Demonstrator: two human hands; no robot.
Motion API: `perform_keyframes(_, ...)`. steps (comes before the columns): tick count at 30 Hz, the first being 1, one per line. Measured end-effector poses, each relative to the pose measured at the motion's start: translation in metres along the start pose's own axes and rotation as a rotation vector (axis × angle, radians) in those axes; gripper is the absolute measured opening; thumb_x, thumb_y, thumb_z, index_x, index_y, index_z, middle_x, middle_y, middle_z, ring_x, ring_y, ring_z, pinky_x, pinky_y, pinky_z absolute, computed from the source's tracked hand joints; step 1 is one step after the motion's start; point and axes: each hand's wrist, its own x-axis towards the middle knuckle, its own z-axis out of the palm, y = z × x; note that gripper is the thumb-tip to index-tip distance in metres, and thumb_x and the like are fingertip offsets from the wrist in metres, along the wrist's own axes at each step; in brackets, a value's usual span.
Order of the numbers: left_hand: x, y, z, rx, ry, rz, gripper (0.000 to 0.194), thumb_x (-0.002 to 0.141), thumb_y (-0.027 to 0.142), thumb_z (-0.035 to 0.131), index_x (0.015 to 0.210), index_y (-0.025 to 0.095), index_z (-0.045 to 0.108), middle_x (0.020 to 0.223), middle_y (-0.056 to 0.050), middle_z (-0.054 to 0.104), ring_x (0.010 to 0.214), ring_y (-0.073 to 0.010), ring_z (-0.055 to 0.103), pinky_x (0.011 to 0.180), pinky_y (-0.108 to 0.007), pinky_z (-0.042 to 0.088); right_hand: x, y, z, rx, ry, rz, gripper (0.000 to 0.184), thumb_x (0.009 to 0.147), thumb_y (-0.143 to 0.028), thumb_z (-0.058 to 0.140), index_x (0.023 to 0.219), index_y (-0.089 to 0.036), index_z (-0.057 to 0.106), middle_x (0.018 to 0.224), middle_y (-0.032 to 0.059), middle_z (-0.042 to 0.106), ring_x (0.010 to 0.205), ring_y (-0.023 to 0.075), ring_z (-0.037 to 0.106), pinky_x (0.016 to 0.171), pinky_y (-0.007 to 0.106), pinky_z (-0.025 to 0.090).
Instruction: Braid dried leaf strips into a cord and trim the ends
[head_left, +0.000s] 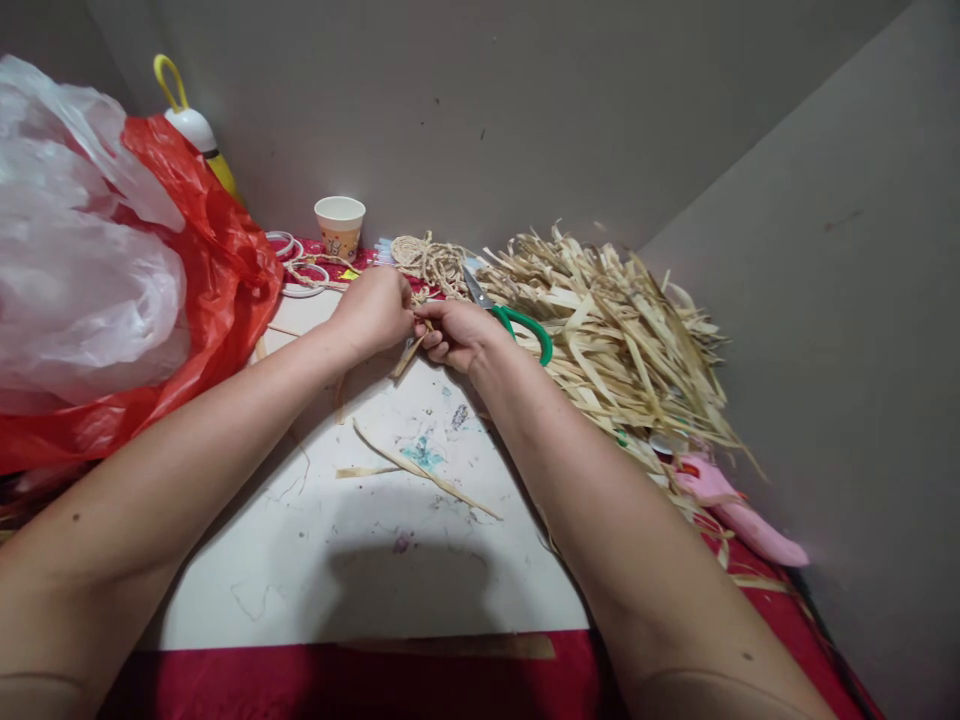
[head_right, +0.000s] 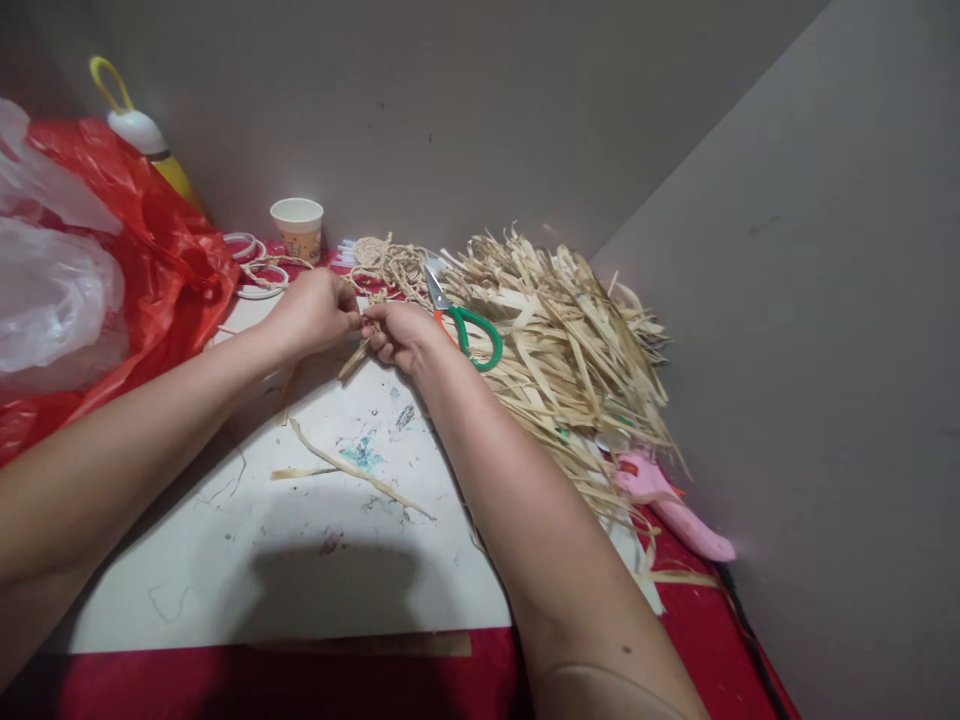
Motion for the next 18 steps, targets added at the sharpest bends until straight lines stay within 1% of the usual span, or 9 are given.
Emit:
perform_keyframes(4, -0.012, 0.016, 0.008, 0.209, -0.014, 0.010, 0.016, 0.070, 0.018, 0.058, 0.077, 0.011, 0.070, 0.075, -0.011, 0.067, 0.085, -0.0230, 0.062, 0.074, -0.026, 0.041, 0.003, 0.002, -0.003, 0.030, -0.046, -0.012, 0.027, 0.086, -0.011, 0.044, 0.061, -0.016, 0.039, 0.041, -0.0051, 0.043, 0.029, 0.0008, 0.029, 0.028, 0.009, 0.017)
perform_keyframes(8, -0.019, 0.027, 0.004, 0.323, -0.086, 0.040, 0.022, 0.074, 0.019, 0.054, 0.083, 0.011, 0.072, 0.081, -0.012, 0.070, 0.086, -0.0238, 0.064, 0.075, -0.028, 0.043, 0.006, 0.004, -0.005, 0.033, -0.046, -0.034, 0.028, 0.080, -0.007, 0.052, 0.059, -0.017, 0.036, 0.039, -0.0067, 0.039, 0.029, 0.0007, 0.029, 0.028, 0.009, 0.016)
perform_keyframes(11, -0.015, 0.022, -0.014, 0.239, -0.227, 0.051, 0.019, 0.072, 0.023, 0.058, 0.077, 0.012, 0.072, 0.070, -0.009, 0.068, 0.074, -0.0219, 0.064, 0.069, -0.028, 0.043, 0.003, 0.003, -0.004, -0.008, -0.025, -0.033, 0.028, 0.081, -0.004, 0.049, 0.059, -0.016, 0.037, 0.040, -0.0058, 0.040, 0.029, 0.0003, 0.028, 0.028, 0.009, 0.016)
perform_keyframes(12, -0.012, 0.018, -0.020, 0.159, -0.275, 0.042, 0.017, 0.071, 0.024, 0.059, 0.075, 0.012, 0.072, 0.065, -0.008, 0.066, 0.069, -0.0202, 0.063, 0.066, -0.027, 0.043, 0.002, 0.003, -0.004, -0.020, -0.028, -0.029, 0.027, 0.082, -0.004, 0.047, 0.059, -0.016, 0.038, 0.041, -0.0055, 0.041, 0.029, 0.0002, 0.027, 0.028, 0.009, 0.016)
perform_keyframes(13, -0.008, 0.012, -0.024, 0.059, -0.284, 0.014, 0.017, 0.072, 0.025, 0.059, 0.073, 0.012, 0.071, 0.061, -0.006, 0.064, 0.064, -0.0182, 0.062, 0.064, -0.026, 0.043, 0.001, 0.002, -0.004, -0.028, -0.034, -0.024, 0.027, 0.084, -0.004, 0.045, 0.060, -0.016, 0.039, 0.041, -0.0054, 0.041, 0.029, 0.0000, 0.027, 0.028, 0.009, 0.016)
perform_keyframes(14, -0.004, 0.005, -0.026, -0.049, -0.240, -0.021, 0.017, 0.074, 0.025, 0.058, 0.072, 0.012, 0.070, 0.058, -0.005, 0.063, 0.060, -0.0160, 0.060, 0.061, -0.026, 0.043, 0.000, 0.002, -0.004, -0.031, -0.042, -0.019, 0.026, 0.085, -0.004, 0.044, 0.062, -0.015, 0.041, 0.042, -0.0055, 0.041, 0.029, -0.0001, 0.026, 0.028, 0.009, 0.016)
perform_keyframes(15, -0.001, -0.002, -0.025, -0.148, -0.154, -0.061, 0.017, 0.075, 0.024, 0.057, 0.072, 0.012, 0.069, 0.058, -0.004, 0.061, 0.057, -0.0139, 0.058, 0.060, -0.025, 0.042, 0.000, 0.001, -0.005, -0.030, -0.051, -0.015, 0.025, 0.086, -0.005, 0.043, 0.063, -0.015, 0.042, 0.042, -0.0058, 0.041, 0.029, -0.0002, 0.026, 0.028, 0.009, 0.016)
perform_keyframes(17, 0.006, -0.013, -0.018, -0.318, -0.013, -0.136, 0.014, 0.076, 0.020, 0.056, 0.072, 0.012, 0.066, 0.056, -0.002, 0.059, 0.054, -0.0106, 0.054, 0.057, -0.023, 0.041, 0.001, 0.002, -0.007, -0.025, -0.075, -0.011, 0.023, 0.087, -0.006, 0.043, 0.065, -0.015, 0.043, 0.044, -0.0064, 0.041, 0.029, -0.0004, 0.025, 0.028, 0.009, 0.016)
perform_keyframes(18, 0.008, -0.017, -0.012, -0.397, -0.009, -0.175, 0.012, 0.076, 0.018, 0.056, 0.070, 0.012, 0.064, 0.055, -0.001, 0.057, 0.053, -0.0094, 0.053, 0.056, -0.022, 0.041, 0.002, 0.002, -0.009, -0.026, -0.086, -0.013, 0.023, 0.087, -0.006, 0.043, 0.066, -0.014, 0.043, 0.044, -0.0067, 0.040, 0.030, -0.0005, 0.025, 0.028, 0.009, 0.016)
